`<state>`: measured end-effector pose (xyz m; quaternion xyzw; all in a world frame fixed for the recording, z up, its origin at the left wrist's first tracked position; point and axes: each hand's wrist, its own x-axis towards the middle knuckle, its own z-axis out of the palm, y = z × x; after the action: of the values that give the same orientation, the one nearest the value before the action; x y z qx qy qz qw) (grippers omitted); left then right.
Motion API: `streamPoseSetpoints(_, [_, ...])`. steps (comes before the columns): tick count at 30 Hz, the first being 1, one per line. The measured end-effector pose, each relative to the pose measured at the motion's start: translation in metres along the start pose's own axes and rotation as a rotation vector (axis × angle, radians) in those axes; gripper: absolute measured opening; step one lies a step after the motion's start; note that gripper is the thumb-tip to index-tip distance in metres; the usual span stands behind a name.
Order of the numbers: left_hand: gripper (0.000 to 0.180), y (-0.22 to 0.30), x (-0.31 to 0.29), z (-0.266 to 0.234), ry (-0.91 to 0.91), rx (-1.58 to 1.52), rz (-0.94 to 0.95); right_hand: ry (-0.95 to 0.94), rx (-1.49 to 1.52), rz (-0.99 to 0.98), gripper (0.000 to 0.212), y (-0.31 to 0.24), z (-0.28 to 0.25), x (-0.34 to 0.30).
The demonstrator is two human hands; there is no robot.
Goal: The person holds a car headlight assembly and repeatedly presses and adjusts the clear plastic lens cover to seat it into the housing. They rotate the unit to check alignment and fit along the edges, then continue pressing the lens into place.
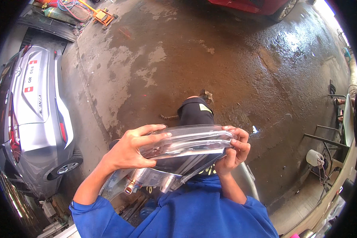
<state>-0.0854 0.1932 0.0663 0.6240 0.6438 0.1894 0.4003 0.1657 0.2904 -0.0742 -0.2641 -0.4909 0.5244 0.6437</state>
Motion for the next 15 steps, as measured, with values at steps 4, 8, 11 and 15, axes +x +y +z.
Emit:
streamPoseSetpoints(4, [0.076,-0.0008,0.0001,0.0002,0.009,0.001,0.015,-0.004,0.011,-0.013,0.025,0.0010,-0.0001,0.0005])
streamPoseSetpoints(8, [0.074,-0.0015,-0.0007,0.0006,0.002,-0.005,0.005,-0.015,0.003,-0.011,0.027,0.0013,0.0006,-0.0002])
streamPoseSetpoints(11, [0.073,-0.0095,0.0023,0.0038,0.015,-0.015,0.027,-0.057,-0.055,-0.029,0.032,0.0036,-0.0073,0.0027])
streamPoseSetpoints(15, [0.078,-0.0072,0.0031,-0.0003,0.003,-0.059,0.063,0.005,0.024,-0.013,0.023,0.0025,0.0007,0.0040])
